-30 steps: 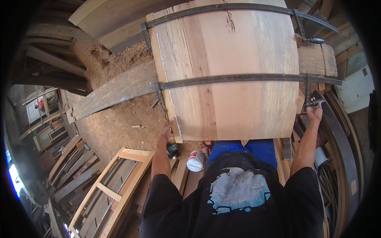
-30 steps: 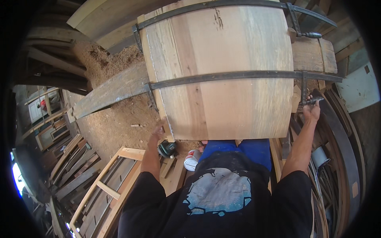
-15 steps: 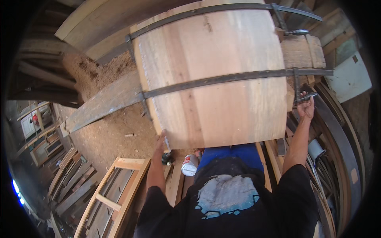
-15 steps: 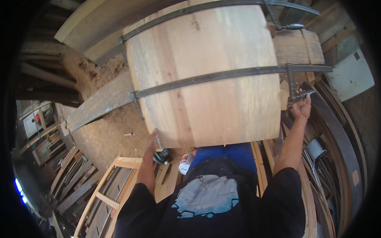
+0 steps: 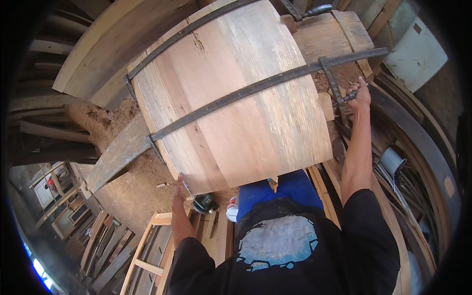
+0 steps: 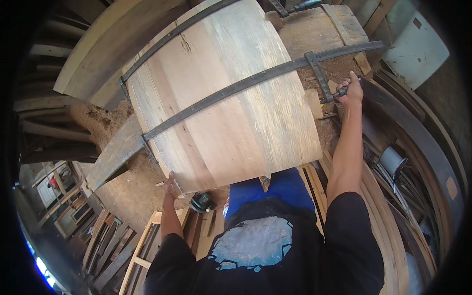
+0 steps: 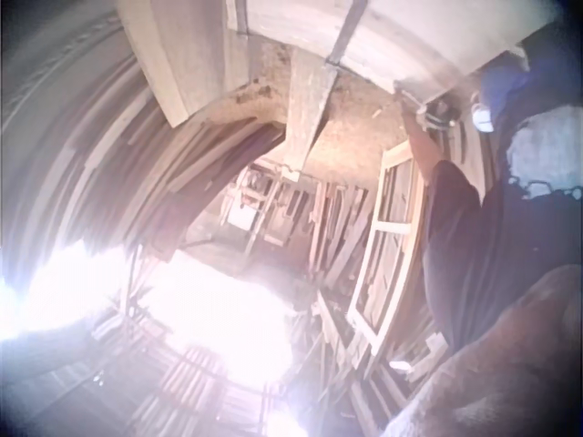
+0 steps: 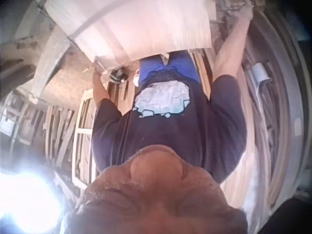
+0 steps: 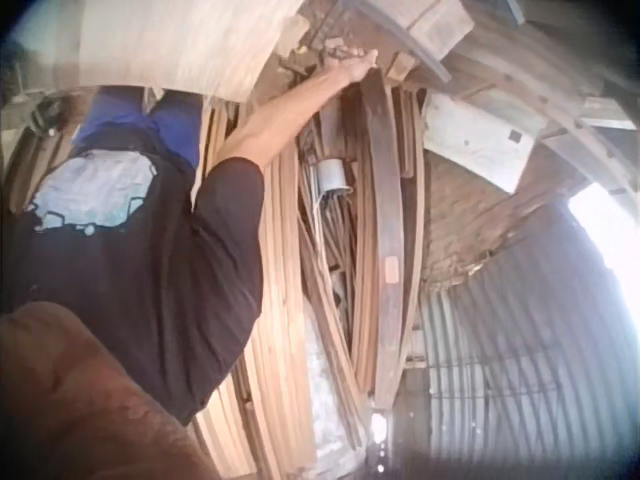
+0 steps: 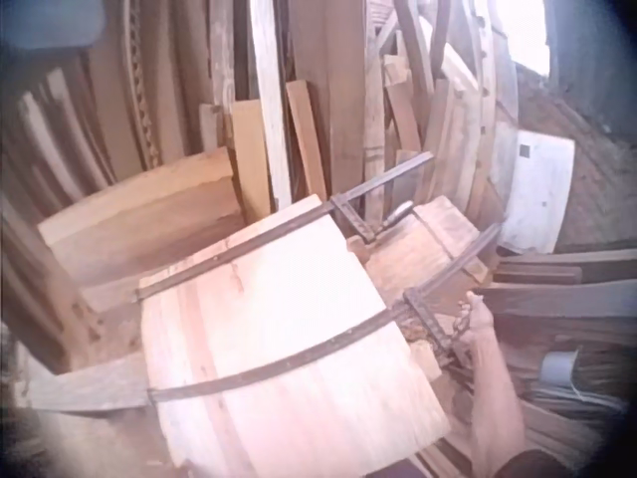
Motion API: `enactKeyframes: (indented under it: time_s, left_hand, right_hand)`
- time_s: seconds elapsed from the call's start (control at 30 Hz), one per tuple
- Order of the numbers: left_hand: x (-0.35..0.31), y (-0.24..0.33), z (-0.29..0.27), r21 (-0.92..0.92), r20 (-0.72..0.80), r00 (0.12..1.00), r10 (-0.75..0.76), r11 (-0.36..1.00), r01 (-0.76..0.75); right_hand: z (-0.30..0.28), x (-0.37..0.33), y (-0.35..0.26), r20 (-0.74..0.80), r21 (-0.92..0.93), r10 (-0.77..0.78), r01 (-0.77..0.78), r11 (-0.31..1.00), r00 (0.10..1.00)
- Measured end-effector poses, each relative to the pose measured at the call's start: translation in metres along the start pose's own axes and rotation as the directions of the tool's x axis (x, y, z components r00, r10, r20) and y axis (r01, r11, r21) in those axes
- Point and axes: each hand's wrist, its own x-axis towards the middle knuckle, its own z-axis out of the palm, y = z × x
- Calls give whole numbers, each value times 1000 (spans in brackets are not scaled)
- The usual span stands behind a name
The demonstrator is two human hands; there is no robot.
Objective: The person uses a hammer and a wooden block to align wood panels held in place by metal clamps, measures the dimensions with a tape measure, and lifts the assembled piece to check the fit.
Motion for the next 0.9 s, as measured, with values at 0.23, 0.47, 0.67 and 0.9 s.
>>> enactKeyframes:
  time_s: [0.23, 0.47, 0.67, 0.9]
  left_hand:
    - [-3, 4, 22, -1, -54, 996, 77, 997, -78]
    - [-7, 2, 14, 53, -47, 996, 76, 996, -73]
    - [-23, 13, 34, 143, -30, 993, 115, 984, -109]
    - [-2, -4, 12, 121, -3, 993, 119, 986, -118]
  right_hand:
    - [-8, -2, -4, -188, -206, -63, 24, 978, 980]
    - [-45, 15, 8, 548, 337, -89, -122, 934, 832]
    - [-41, 17, 0, 274, 170, 6, -55, 984, 962]
    - [-18, 30, 6, -369, -416, -174, 5, 909, 913]
